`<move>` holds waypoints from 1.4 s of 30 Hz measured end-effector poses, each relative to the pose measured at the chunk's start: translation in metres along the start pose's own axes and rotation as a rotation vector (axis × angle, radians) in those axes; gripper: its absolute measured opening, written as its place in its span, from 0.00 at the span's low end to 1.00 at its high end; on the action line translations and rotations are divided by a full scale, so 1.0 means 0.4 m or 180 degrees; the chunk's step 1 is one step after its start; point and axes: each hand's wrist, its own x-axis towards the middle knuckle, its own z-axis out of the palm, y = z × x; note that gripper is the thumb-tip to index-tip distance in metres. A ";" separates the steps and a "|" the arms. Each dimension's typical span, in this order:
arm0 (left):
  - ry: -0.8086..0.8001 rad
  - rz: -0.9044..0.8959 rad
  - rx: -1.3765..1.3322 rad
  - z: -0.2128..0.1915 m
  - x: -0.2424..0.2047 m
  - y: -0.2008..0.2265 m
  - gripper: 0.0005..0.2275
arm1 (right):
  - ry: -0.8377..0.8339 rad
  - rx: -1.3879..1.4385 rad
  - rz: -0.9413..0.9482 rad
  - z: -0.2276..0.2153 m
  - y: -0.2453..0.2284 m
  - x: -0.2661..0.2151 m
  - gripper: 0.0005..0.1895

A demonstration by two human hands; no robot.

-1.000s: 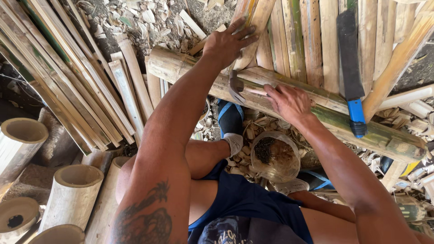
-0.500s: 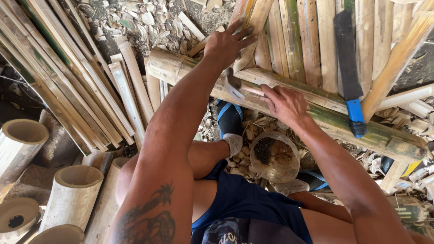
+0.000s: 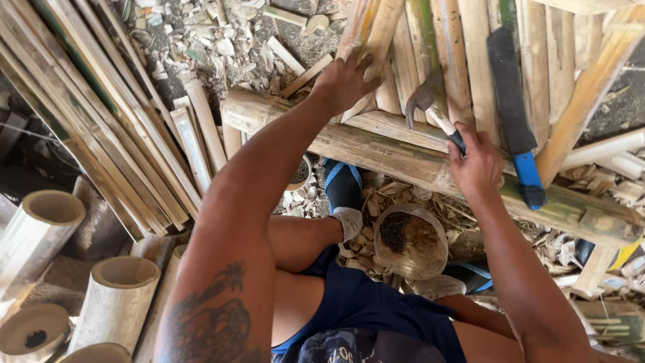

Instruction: The person sits on the ground and uses a machete and hammer to split bamboo poles into thin strips. They repeatedly strike the bamboo to separate the layers and then hammer nails into the strips to secure them to a larger bamboo frame.

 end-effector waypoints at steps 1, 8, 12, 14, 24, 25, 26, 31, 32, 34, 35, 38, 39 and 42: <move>0.0054 0.0119 0.0072 -0.003 0.007 0.009 0.31 | -0.0082 -0.0062 0.0174 -0.010 0.016 -0.016 0.21; -0.0030 0.0967 0.1414 -0.101 0.103 -0.028 0.26 | 0.0297 -0.0307 0.1076 -0.057 0.196 -0.083 0.20; -0.0396 0.1033 0.0831 -0.222 0.126 -0.019 0.14 | -0.0505 0.0727 0.1607 -0.098 0.290 -0.131 0.33; -0.0825 0.0878 0.0128 -0.300 0.132 0.011 0.18 | -0.0399 0.0560 0.1070 -0.103 0.309 -0.153 0.43; 0.0130 0.1412 -0.0811 -0.562 0.354 0.811 0.15 | 0.0876 0.0722 0.2597 -0.269 0.408 -0.601 0.22; 0.0419 0.1571 -0.0623 -0.569 0.382 0.887 0.12 | 0.0997 0.0656 0.2656 -0.287 0.416 -0.651 0.18; 0.0432 0.1565 -0.0554 -0.582 0.408 0.953 0.09 | 0.1138 0.0582 0.2685 -0.304 0.431 -0.681 0.15; -0.0375 0.1154 -0.0229 -0.607 0.468 1.091 0.05 | 0.1042 0.0506 0.2843 -0.331 0.446 -0.712 0.12; -0.0481 0.1210 -0.0214 -0.603 0.467 1.098 0.05 | 0.1014 0.0493 0.2866 -0.327 0.438 -0.713 0.13; -0.0621 0.1285 -0.0163 -0.615 0.478 1.098 0.04 | 0.0986 0.0970 0.2891 -0.318 0.442 -0.689 0.11; -0.0555 0.1295 -0.0131 -0.630 0.489 1.096 0.05 | 0.1003 0.1198 0.2870 -0.313 0.456 -0.666 0.11; -0.0548 0.1285 -0.0118 -0.637 0.481 1.102 0.05 | 0.0986 0.0648 0.2470 -0.287 0.469 -0.639 0.10; -0.0607 0.1272 -0.0124 -0.638 0.477 1.105 0.04 | 0.0698 0.0539 0.2542 -0.281 0.474 -0.637 0.10; -0.0704 0.1296 -0.0094 -0.661 0.491 1.100 0.05 | 0.0293 0.0384 0.2684 -0.280 0.498 -0.634 0.11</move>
